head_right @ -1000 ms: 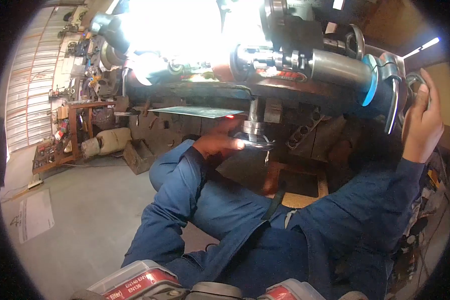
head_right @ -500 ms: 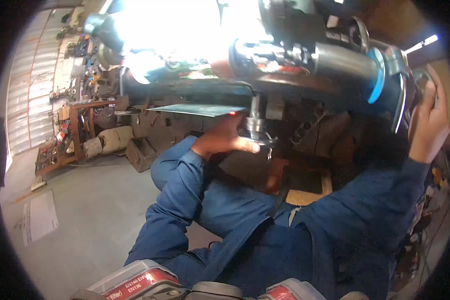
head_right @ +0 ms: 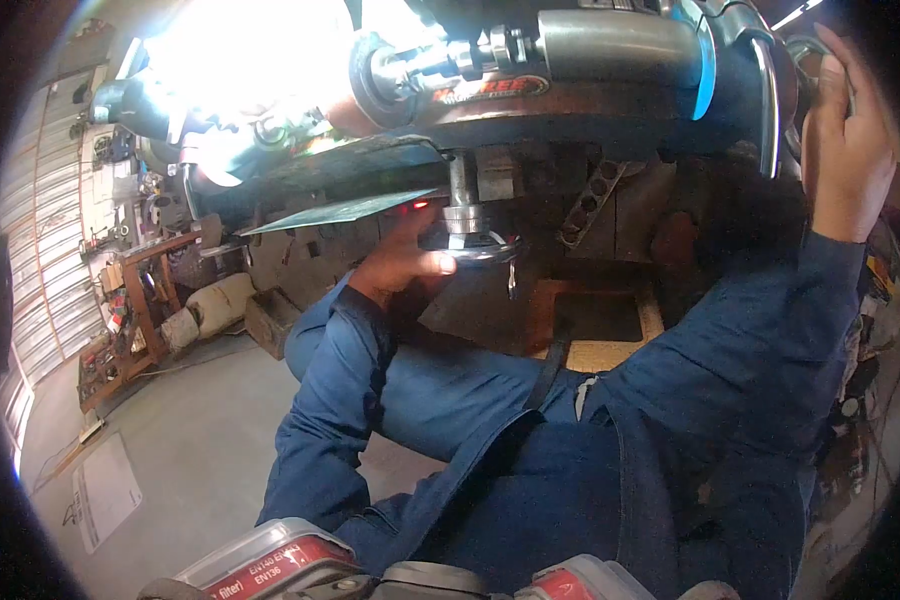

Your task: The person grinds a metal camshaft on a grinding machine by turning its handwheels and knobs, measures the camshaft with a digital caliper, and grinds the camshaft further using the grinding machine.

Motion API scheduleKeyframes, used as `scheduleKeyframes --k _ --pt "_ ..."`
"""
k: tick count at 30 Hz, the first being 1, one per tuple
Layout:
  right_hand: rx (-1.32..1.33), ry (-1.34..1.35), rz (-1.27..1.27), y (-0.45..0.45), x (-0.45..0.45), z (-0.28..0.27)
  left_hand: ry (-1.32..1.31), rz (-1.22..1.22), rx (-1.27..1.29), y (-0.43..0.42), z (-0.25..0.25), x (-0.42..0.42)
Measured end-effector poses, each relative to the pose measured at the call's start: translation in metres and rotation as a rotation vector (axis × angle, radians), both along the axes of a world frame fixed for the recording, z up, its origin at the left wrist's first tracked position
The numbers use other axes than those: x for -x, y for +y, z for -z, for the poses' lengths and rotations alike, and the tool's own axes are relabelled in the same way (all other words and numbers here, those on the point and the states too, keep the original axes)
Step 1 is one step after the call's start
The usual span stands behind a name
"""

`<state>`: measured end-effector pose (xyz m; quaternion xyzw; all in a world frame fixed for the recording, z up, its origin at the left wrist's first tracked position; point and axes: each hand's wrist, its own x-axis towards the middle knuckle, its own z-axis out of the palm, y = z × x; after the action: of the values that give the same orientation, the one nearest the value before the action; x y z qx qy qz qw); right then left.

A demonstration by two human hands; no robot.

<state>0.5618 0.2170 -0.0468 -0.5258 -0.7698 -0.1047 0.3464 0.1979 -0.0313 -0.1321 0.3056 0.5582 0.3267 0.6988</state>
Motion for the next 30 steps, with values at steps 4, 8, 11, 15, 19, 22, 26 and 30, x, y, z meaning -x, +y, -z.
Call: scheduleKeyframes --k 4,8,11,15,19,22,26,30 --pt "0.034 0.035 0.01 0.0 0.0 0.002 -0.133 -0.102 -0.018 -0.007 0.012 0.005" --pt "0.001 0.001 -0.003 0.002 -0.004 0.004 -0.252 -0.152 -0.007 -0.012 0.023 0.006" --pt "-0.021 0.008 -0.011 0.0 -0.002 0.004 -0.366 -0.246 0.034 -0.013 0.01 -0.002" --pt "0.019 0.059 -0.031 0.001 -0.004 0.005 -0.495 -0.274 0.007 -0.019 0.032 0.004" --pt "0.086 0.134 -0.02 -0.005 0.001 0.003 -0.494 -0.261 0.017 -0.021 0.035 0.008" --pt "-0.019 0.132 -0.036 -0.009 0.01 0.003 -0.41 -0.354 0.034 -0.027 0.036 0.008" --pt "0.018 0.17 -0.042 -0.01 0.008 0.003 -0.535 -0.243 0.015 -0.018 0.035 0.009" --pt "0.028 0.233 -0.02 -0.015 0.013 0.004 -0.504 -0.16 -0.004 -0.019 0.039 0.019"
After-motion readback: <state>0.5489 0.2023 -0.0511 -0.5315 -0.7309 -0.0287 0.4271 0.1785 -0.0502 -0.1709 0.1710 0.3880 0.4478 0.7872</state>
